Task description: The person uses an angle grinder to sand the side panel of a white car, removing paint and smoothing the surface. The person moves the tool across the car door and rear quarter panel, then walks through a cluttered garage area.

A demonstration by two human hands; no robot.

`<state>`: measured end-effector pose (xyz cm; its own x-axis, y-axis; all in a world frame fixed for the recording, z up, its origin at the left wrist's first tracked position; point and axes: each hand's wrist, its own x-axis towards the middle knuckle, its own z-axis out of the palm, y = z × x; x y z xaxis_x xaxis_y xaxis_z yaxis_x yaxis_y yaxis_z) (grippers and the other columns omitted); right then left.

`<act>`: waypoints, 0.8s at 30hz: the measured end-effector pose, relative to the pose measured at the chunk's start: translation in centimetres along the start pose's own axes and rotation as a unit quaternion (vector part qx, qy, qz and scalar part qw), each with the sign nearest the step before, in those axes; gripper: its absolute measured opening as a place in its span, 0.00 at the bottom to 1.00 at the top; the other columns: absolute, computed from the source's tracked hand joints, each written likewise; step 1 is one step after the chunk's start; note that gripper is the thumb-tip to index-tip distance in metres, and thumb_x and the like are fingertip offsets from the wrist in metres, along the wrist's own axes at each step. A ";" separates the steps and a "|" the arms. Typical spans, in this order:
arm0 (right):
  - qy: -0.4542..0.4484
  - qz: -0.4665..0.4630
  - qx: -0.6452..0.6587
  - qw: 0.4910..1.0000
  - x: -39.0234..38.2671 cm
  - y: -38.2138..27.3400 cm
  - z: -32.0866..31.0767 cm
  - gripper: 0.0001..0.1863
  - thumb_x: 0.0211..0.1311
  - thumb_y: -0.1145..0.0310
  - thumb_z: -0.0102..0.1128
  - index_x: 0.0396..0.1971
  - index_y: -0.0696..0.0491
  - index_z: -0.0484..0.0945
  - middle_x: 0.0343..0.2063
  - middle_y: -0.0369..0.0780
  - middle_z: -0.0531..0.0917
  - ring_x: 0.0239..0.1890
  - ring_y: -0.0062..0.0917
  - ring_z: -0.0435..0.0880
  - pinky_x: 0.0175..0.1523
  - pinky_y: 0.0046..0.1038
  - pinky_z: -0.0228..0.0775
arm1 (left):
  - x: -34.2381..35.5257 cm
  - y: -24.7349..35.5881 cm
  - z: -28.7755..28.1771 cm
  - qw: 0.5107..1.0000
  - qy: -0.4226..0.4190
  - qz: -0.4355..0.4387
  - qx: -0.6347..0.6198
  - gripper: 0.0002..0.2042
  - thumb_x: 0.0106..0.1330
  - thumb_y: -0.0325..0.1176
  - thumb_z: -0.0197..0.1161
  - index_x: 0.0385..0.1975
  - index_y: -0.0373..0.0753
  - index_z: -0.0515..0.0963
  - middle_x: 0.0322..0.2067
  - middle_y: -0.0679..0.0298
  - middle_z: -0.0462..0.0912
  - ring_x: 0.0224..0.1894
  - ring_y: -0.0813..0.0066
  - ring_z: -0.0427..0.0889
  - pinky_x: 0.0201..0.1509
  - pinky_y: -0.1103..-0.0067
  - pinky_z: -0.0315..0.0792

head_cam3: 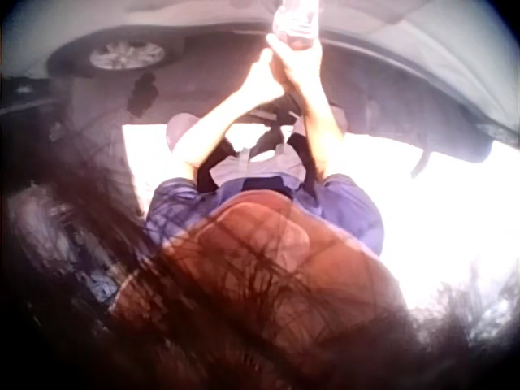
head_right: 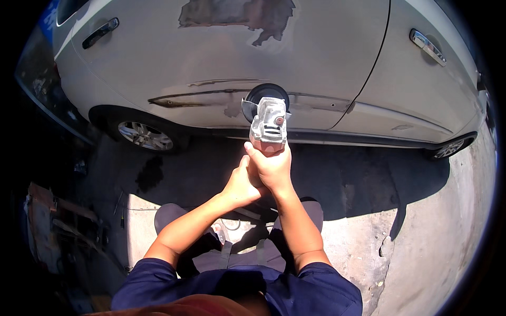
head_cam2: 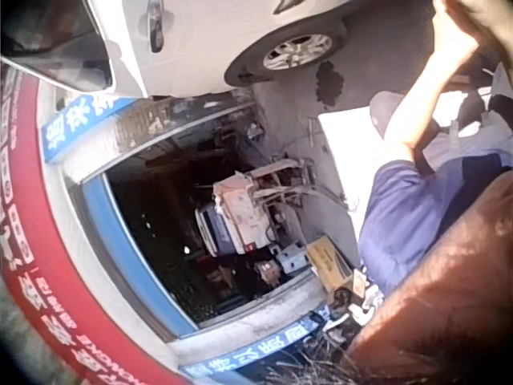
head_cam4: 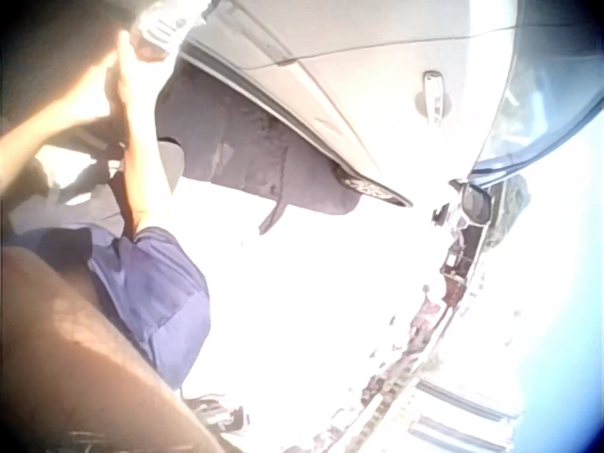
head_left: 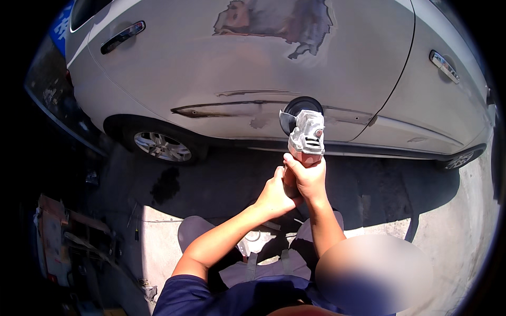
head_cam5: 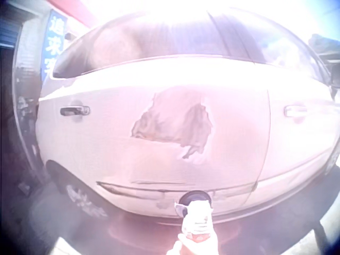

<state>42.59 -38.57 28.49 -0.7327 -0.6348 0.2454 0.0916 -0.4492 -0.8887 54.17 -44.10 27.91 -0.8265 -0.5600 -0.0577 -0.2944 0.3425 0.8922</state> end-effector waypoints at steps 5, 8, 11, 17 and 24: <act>-0.028 0.035 -0.022 0.999 -3.3 5.0 -1.0 0.25 0.53 0.72 0.80 0.49 0.59 0.77 0.42 0.38 0.85 0.43 0.20 0.84 0.52 0.26 0.78 | -0.4 -9.1 2.5 0.997 -0.010 0.058 -0.044 0.37 0.52 0.40 0.79 0.56 0.30 0.64 0.47 0.46 0.83 0.50 0.51 0.87 0.56 0.66 0.80; -0.013 0.067 -0.039 0.997 -6.3 8.4 -2.9 0.23 0.53 0.75 0.79 0.48 0.59 0.79 0.40 0.38 0.86 0.41 0.21 0.86 0.52 0.26 0.79 | -0.7 -13.0 3.7 0.993 -0.043 0.103 0.024 0.40 0.52 0.41 0.80 0.59 0.30 0.64 0.49 0.42 0.82 0.51 0.46 0.86 0.56 0.64 0.80; 0.048 0.045 -0.022 0.998 -8.6 10.8 -4.8 0.23 0.55 0.76 0.75 0.51 0.60 0.78 0.40 0.40 0.85 0.42 0.24 0.86 0.53 0.30 0.79 | -0.8 -14.4 4.8 0.989 -0.073 0.132 -0.010 0.41 0.51 0.41 0.80 0.61 0.30 0.65 0.51 0.41 0.82 0.51 0.44 0.86 0.54 0.62 0.81; 0.167 0.003 -0.009 0.986 -12.2 12.8 -6.0 0.30 0.57 0.74 0.71 0.59 0.58 0.71 0.43 0.41 0.81 0.47 0.29 0.82 0.57 0.35 0.76 | -0.1 -17.8 7.1 0.967 -0.177 0.183 0.018 0.40 0.48 0.37 0.79 0.60 0.29 0.65 0.48 0.41 0.82 0.47 0.42 0.86 0.50 0.61 0.83; 0.221 0.022 -0.029 0.975 -13.6 14.0 -5.7 0.28 0.59 0.73 0.70 0.60 0.59 0.72 0.44 0.41 0.81 0.46 0.29 0.83 0.56 0.35 0.77 | -0.1 -18.2 6.0 0.954 -0.209 0.210 0.032 0.40 0.47 0.37 0.78 0.59 0.29 0.64 0.42 0.40 0.83 0.44 0.39 0.86 0.46 0.61 0.83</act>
<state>50.01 -32.68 10.50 -0.9492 -0.3136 0.0263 0.1011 -0.3832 -0.9181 56.74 -45.81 9.00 -0.9935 -0.0170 0.1128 0.0873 0.5236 0.8475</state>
